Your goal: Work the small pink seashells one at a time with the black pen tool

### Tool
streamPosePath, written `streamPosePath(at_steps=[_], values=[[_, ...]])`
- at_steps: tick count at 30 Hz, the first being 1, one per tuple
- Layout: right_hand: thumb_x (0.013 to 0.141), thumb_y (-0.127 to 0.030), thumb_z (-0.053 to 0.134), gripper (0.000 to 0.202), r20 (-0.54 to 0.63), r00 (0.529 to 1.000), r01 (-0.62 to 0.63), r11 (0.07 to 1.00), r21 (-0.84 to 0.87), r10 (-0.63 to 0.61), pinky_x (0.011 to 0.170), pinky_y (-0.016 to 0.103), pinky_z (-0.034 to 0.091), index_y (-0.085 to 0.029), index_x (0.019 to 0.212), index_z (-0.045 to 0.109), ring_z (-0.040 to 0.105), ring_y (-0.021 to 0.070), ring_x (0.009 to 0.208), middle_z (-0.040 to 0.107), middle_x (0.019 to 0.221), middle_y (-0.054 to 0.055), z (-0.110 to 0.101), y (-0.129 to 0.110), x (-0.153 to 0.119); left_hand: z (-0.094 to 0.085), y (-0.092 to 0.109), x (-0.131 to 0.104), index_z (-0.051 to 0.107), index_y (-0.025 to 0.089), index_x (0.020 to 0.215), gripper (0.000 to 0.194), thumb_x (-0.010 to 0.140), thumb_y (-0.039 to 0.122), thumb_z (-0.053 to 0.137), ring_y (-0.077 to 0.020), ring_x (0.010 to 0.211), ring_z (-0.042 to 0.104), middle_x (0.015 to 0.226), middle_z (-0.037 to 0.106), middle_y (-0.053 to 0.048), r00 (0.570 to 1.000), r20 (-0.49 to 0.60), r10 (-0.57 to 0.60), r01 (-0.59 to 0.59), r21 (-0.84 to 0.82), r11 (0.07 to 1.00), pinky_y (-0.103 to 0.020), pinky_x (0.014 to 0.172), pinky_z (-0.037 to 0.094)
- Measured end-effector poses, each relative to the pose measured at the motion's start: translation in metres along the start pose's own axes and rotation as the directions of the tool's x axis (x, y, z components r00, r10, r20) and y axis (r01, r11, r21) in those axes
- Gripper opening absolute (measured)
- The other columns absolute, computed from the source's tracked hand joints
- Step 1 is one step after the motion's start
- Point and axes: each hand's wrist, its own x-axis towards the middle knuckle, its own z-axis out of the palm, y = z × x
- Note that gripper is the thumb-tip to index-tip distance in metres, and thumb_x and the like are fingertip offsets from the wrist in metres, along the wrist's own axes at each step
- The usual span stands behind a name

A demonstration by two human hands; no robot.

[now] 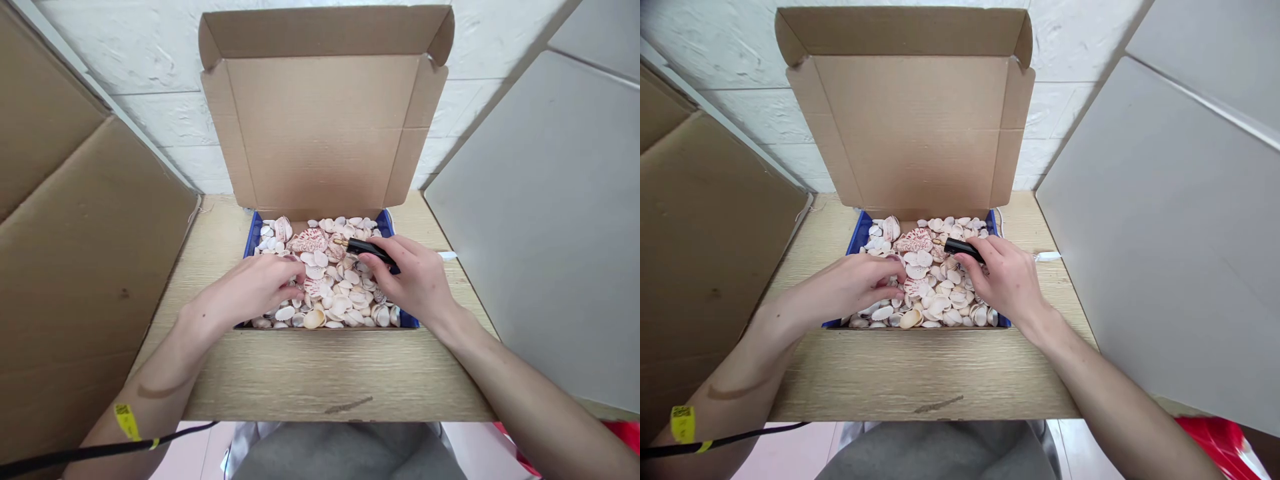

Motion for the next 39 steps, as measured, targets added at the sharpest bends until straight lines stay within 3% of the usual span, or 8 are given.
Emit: streamPosePath(at_steps=[10,14,19,23,26,30,35,39], values=[[0.092,-0.041,0.053,0.03,0.011,1.0,0.006,1.0,0.004,-0.006,0.06,0.03,0.047,-0.016,0.104,0.065,0.063,0.0173,0.068,0.069,0.081,0.006,0.0,0.001,-0.001,0.007,0.006,0.003,0.065,0.019,0.093,0.018,0.094,0.021,0.047,-0.0179,0.081,0.062,0.092,0.065,-0.004,0.993,-0.055,0.108,-0.102,0.105,0.989,-0.027,0.066,0.042],[0.092,-0.042,0.052,0.031,0.022,1.0,-0.003,1.0,0.006,0.003,0.059,0.029,0.047,-0.016,0.103,0.066,0.062,0.0166,0.066,0.069,0.079,0.005,0.001,0.001,0.0,0.011,0.004,0.001,0.065,0.022,0.104,0.022,0.094,0.019,0.045,-0.017,0.084,0.062,0.101,0.061,-0.005,0.987,-0.099,0.126,-0.114,0.121,0.986,-0.026,0.068,0.044],[0.092,-0.04,0.054,0.029,0.001,1.0,0.011,1.0,0.007,-0.011,0.058,0.028,0.047,-0.016,0.102,0.066,0.062,0.0161,0.065,0.069,0.079,0.005,0.0,0.0,0.0,0.012,0.0,0.002,0.063,0.021,0.098,0.019,0.094,0.019,0.044,-0.016,0.082,0.058,0.102,0.057,-0.005,0.987,-0.102,0.123,-0.113,0.101,0.988,-0.026,0.065,0.044],[0.092,-0.038,0.055,0.025,-0.044,0.999,0.013,1.0,0.013,-0.012,0.057,0.028,0.047,-0.016,0.102,0.065,0.062,0.0159,0.066,0.069,0.079,0.005,-0.001,-0.001,0.001,0.005,-0.001,0.004,0.063,0.018,0.097,0.014,0.093,0.027,0.052,-0.0163,0.088,0.06,0.102,0.061,-0.005,0.977,-0.155,0.144,-0.16,-0.093,0.983,-0.028,0.076,0.048],[0.092,-0.037,0.055,0.024,-0.062,0.998,0.02,1.0,0.006,-0.019,0.059,0.028,0.047,-0.017,0.102,0.064,0.063,0.0168,0.069,0.07,0.083,0.006,-0.002,-0.001,0.001,0.002,-0.004,0.009,0.065,0.018,0.101,0.019,0.09,0.032,0.057,-0.0154,0.079,0.064,0.093,0.069,-0.004,0.96,-0.274,0.059,-0.141,-0.291,0.946,-0.026,0.069,0.051],[0.092,-0.037,0.055,0.023,-0.049,0.998,0.036,0.999,0.012,-0.035,0.061,0.029,0.048,-0.018,0.103,0.063,0.063,0.017,0.07,0.069,0.082,0.005,-0.002,0.0,0.001,0.005,-0.011,0.016,0.066,0.016,0.103,0.032,0.083,0.04,0.066,-0.016,0.079,0.067,0.092,0.071,-0.007,0.944,-0.306,-0.122,-0.113,-0.649,0.752,-0.025,0.067,0.055],[0.092,-0.034,0.055,0.021,-0.042,0.994,0.103,0.993,0.056,-0.101,0.06,0.027,0.048,-0.018,0.103,0.061,0.062,0.0159,0.069,0.068,0.082,0.005,-0.002,0.001,0.001,0.009,-0.018,0.021,0.067,0.013,0.099,0.036,0.083,0.046,0.065,-0.0122,0.066,0.064,0.08,0.07,-0.005,0.94,-0.26,-0.223,-0.083,-0.803,0.591,-0.024,0.061,0.054],[0.091,-0.034,0.057,0.021,-0.033,0.977,0.211,0.974,0.081,-0.209,0.061,0.027,0.048,-0.017,0.103,0.061,0.061,0.0157,0.07,0.068,0.082,0.005,-0.003,0.0,0.001,0.01,-0.017,0.022,0.068,0.012,0.089,0.036,0.086,0.048,0.06,-0.0113,0.061,0.062,0.071,0.068,-0.004,0.943,-0.247,-0.221,-0.082,-0.819,0.569,-0.023,0.058,0.053]])
